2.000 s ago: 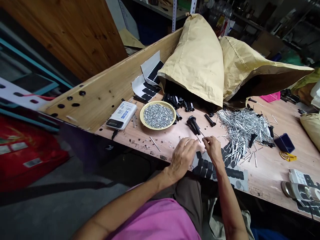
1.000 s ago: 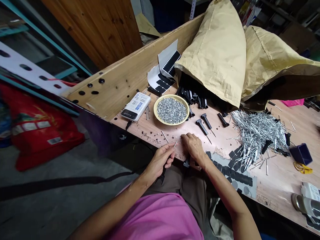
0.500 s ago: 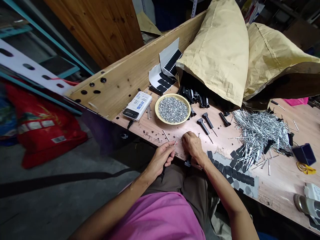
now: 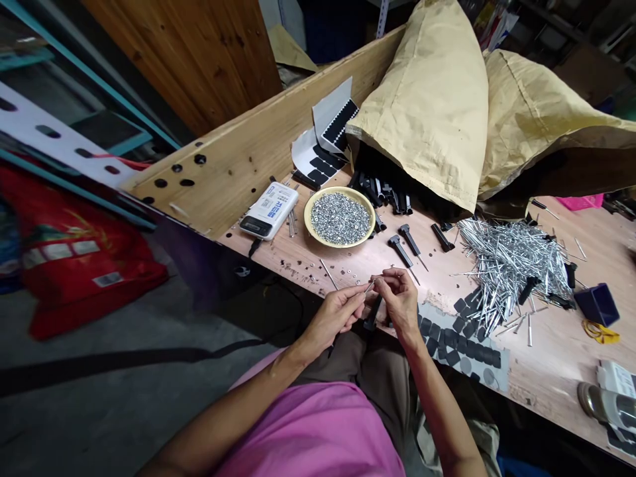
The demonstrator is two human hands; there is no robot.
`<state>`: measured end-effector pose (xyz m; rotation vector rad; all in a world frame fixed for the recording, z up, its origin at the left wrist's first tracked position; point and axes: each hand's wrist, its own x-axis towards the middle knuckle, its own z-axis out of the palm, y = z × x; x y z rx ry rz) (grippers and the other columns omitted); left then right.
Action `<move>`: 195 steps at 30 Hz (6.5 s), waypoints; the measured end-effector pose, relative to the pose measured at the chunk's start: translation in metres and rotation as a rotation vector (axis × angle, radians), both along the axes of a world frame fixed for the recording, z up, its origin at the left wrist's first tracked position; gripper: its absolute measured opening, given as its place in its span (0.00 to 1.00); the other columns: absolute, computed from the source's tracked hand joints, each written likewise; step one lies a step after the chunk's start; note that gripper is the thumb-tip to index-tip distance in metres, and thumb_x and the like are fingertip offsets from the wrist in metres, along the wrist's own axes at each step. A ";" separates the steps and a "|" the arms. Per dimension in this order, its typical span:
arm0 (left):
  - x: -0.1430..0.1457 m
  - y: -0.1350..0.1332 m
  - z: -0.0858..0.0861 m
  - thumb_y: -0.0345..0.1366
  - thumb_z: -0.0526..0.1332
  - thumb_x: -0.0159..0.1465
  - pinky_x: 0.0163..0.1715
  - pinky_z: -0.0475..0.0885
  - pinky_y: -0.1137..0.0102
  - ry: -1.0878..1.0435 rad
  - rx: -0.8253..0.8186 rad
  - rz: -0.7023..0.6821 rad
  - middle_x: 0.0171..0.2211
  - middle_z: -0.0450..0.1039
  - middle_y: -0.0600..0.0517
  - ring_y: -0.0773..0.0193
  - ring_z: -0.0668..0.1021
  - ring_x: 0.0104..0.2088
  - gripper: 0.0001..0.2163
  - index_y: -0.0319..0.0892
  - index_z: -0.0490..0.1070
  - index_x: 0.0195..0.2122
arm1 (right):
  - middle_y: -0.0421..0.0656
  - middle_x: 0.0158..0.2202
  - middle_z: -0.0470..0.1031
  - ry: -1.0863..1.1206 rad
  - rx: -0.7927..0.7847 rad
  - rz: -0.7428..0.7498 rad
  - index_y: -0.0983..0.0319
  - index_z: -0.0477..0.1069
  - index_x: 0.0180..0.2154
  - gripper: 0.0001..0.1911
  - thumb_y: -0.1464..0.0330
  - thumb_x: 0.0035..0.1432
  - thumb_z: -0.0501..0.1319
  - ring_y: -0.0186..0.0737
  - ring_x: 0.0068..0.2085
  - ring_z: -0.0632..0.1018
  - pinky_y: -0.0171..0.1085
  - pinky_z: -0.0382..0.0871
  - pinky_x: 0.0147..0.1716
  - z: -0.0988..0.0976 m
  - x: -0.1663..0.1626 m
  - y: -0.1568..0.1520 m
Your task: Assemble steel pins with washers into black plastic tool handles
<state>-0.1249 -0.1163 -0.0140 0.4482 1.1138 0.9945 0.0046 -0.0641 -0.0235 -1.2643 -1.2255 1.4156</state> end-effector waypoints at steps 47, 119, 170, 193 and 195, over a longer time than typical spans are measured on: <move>-0.027 0.013 -0.020 0.43 0.66 0.47 0.10 0.44 0.81 0.096 -0.051 0.212 0.15 0.59 0.64 0.79 0.55 0.11 0.17 0.41 0.66 0.36 | 0.49 0.45 0.73 -1.387 0.497 0.882 0.61 0.69 0.50 0.17 0.75 0.62 0.51 0.45 0.45 0.70 0.39 0.63 0.42 0.001 -0.015 0.008; -0.004 0.004 -0.011 0.52 0.63 0.53 0.13 0.44 0.78 0.001 0.174 -0.256 0.16 0.59 0.63 0.79 0.52 0.13 0.21 0.40 0.68 0.39 | 0.42 0.31 0.77 -0.310 0.347 0.262 0.57 0.77 0.34 0.14 0.56 0.59 0.58 0.39 0.35 0.77 0.38 0.70 0.37 0.007 0.032 -0.005; -0.002 0.014 -0.007 0.53 0.67 0.47 0.11 0.41 0.78 -0.064 0.049 -0.336 0.13 0.56 0.64 0.80 0.49 0.11 0.25 0.37 0.73 0.37 | 0.39 0.24 0.77 -0.029 -0.016 0.340 0.58 0.78 0.26 0.16 0.53 0.43 0.69 0.37 0.27 0.77 0.36 0.71 0.29 0.017 0.039 0.011; -0.002 0.012 -0.004 0.53 0.62 0.54 0.13 0.47 0.78 0.162 0.329 -0.204 0.15 0.55 0.61 0.77 0.54 0.15 0.20 0.38 0.74 0.32 | 0.40 0.27 0.75 -0.079 0.120 0.224 0.59 0.75 0.30 0.14 0.54 0.52 0.64 0.38 0.32 0.77 0.37 0.69 0.36 0.013 0.029 -0.003; -0.001 0.012 -0.004 0.52 0.61 0.56 0.14 0.49 0.77 0.204 0.378 -0.198 0.16 0.54 0.61 0.76 0.55 0.16 0.19 0.37 0.75 0.31 | 0.41 0.28 0.76 -0.104 0.137 0.210 0.59 0.75 0.29 0.14 0.55 0.53 0.63 0.38 0.33 0.77 0.37 0.68 0.37 0.014 0.028 -0.003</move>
